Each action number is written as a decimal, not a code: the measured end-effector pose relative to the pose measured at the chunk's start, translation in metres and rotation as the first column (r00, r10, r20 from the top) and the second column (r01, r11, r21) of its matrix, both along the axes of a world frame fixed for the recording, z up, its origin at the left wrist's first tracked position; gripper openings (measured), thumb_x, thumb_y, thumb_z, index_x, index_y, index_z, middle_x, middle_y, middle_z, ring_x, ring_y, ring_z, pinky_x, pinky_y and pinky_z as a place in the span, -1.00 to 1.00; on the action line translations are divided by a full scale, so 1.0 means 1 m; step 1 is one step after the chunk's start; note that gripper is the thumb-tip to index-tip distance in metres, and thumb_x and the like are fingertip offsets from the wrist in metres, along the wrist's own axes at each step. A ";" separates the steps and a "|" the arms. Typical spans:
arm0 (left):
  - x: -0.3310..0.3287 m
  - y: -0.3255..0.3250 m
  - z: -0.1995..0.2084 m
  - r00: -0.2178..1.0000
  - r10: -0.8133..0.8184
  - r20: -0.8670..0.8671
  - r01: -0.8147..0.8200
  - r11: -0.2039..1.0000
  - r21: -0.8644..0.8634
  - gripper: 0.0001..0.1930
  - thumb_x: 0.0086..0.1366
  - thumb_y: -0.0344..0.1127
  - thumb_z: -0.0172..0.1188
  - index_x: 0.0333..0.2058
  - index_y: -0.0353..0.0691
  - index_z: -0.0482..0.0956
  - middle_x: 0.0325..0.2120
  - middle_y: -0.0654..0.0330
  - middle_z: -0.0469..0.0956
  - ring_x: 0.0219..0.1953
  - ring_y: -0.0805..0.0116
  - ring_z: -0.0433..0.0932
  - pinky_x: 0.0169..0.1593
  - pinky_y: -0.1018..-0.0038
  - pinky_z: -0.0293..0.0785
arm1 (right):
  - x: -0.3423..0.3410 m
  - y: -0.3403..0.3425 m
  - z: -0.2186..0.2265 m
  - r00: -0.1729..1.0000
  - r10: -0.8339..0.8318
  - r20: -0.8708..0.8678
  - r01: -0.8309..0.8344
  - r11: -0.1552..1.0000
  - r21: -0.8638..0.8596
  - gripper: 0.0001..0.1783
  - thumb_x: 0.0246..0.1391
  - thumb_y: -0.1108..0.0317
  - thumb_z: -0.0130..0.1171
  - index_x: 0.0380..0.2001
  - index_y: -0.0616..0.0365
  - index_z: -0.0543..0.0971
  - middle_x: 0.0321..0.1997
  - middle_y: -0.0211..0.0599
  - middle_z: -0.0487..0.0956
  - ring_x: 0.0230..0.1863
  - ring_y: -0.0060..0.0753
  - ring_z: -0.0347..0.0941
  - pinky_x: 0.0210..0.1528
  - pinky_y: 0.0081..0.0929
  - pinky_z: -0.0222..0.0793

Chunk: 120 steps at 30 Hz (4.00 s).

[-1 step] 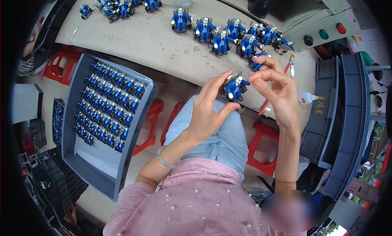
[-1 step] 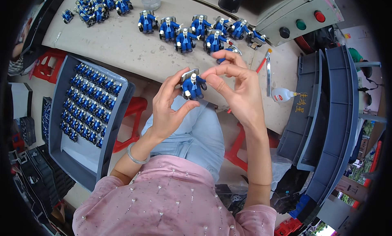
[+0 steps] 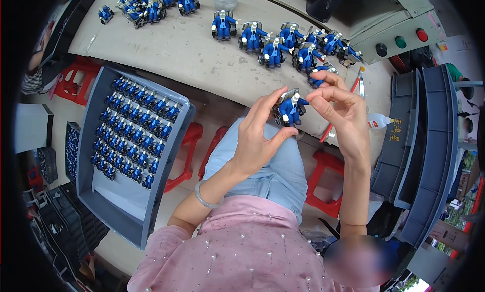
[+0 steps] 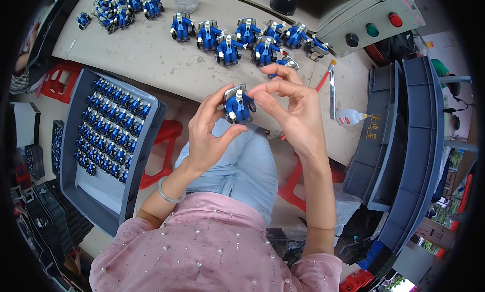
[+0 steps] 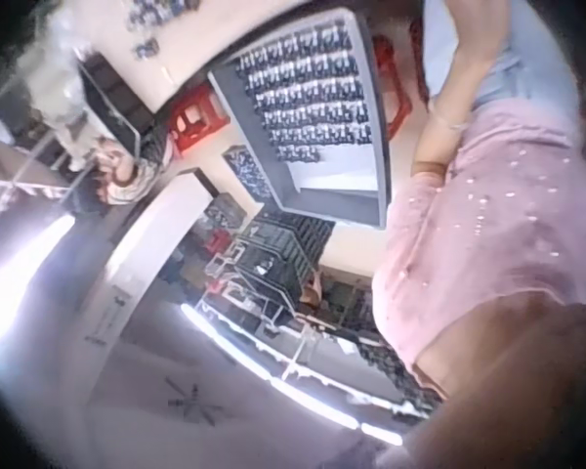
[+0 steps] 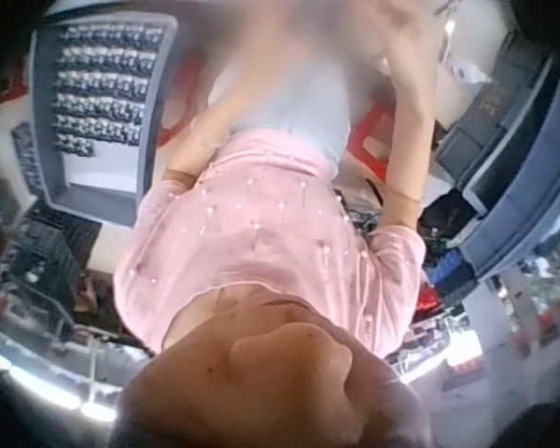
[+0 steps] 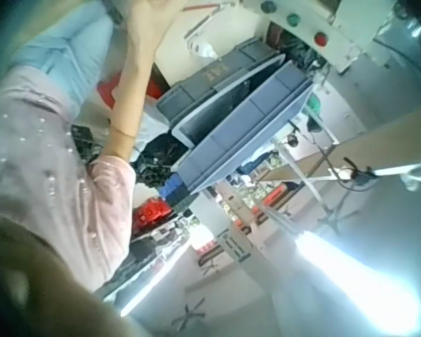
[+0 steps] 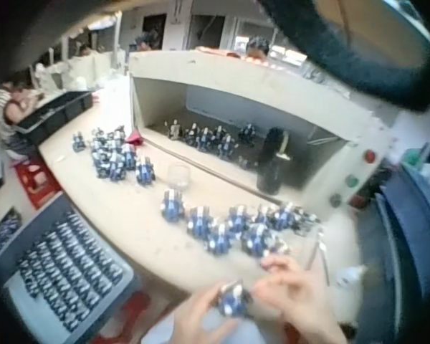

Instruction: Assembling small plastic robot toy figures at a factory workbench.

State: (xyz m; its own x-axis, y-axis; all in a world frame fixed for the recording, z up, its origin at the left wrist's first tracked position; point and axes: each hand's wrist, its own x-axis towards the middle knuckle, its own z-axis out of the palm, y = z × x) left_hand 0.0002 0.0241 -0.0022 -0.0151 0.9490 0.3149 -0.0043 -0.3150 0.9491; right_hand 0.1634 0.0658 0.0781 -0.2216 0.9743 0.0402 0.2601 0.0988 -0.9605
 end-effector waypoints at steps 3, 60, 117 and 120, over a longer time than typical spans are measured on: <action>0.004 -0.001 0.001 0.999 0.005 0.041 -0.004 1.000 -0.013 -0.22 -0.12 -0.38 0.47 0.14 -0.25 0.33 -0.07 0.03 0.46 -0.15 0.25 0.54 -0.14 0.42 0.50 | -0.005 -0.006 -0.002 0.990 -0.066 -0.121 0.050 0.990 -0.133 -0.83 -0.02 0.37 0.28 -0.36 0.21 0.69 -0.04 -0.26 0.41 0.04 -0.47 0.28 -0.06 -0.48 0.26; 0.025 -0.028 0.025 0.952 -0.269 -0.150 0.286 0.951 0.113 -0.39 -0.13 -0.45 0.44 -0.01 -0.36 0.48 0.08 -0.04 0.20 0.01 0.12 0.47 0.02 0.31 0.50 | 0.032 -0.096 0.023 0.966 -0.154 0.210 0.107 0.970 0.219 -0.45 -0.10 0.41 0.31 0.03 0.20 0.45 -0.08 -0.21 0.51 -0.18 -0.42 0.43 -0.15 -0.49 0.37; 0.049 0.010 0.009 0.927 -0.320 -0.195 0.328 0.945 0.010 -0.47 0.13 -0.70 0.04 0.11 -0.36 0.23 0.12 0.00 0.20 -0.18 0.26 0.56 -0.12 0.44 0.53 | 0.529 -0.053 -0.049 0.363 -0.842 0.398 0.931 0.344 -0.121 -0.20 0.21 -0.23 -0.24 0.18 0.32 0.29 0.25 0.24 0.24 0.34 0.03 0.10 0.34 -0.28 -0.05; 0.035 0.019 0.008 0.943 -0.302 -0.143 0.303 0.953 -0.013 -0.49 0.14 -0.69 0.04 0.11 -0.36 0.25 0.12 0.00 0.20 -0.18 0.26 0.56 -0.13 0.44 0.53 | 0.428 -0.037 -0.026 0.450 -0.752 0.482 0.892 0.397 -0.215 -0.18 0.21 -0.15 -0.15 0.25 0.38 0.13 0.37 0.11 0.08 0.40 -0.03 -0.02 0.38 -0.26 -0.20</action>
State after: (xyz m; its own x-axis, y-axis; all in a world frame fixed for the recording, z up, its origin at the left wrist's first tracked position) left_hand 0.0352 0.0427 0.0057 0.3176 0.8991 0.3013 0.0337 -0.3283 0.9440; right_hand 0.5909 0.0292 0.0524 0.7686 0.5744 -0.2816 0.2340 -0.6621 -0.7120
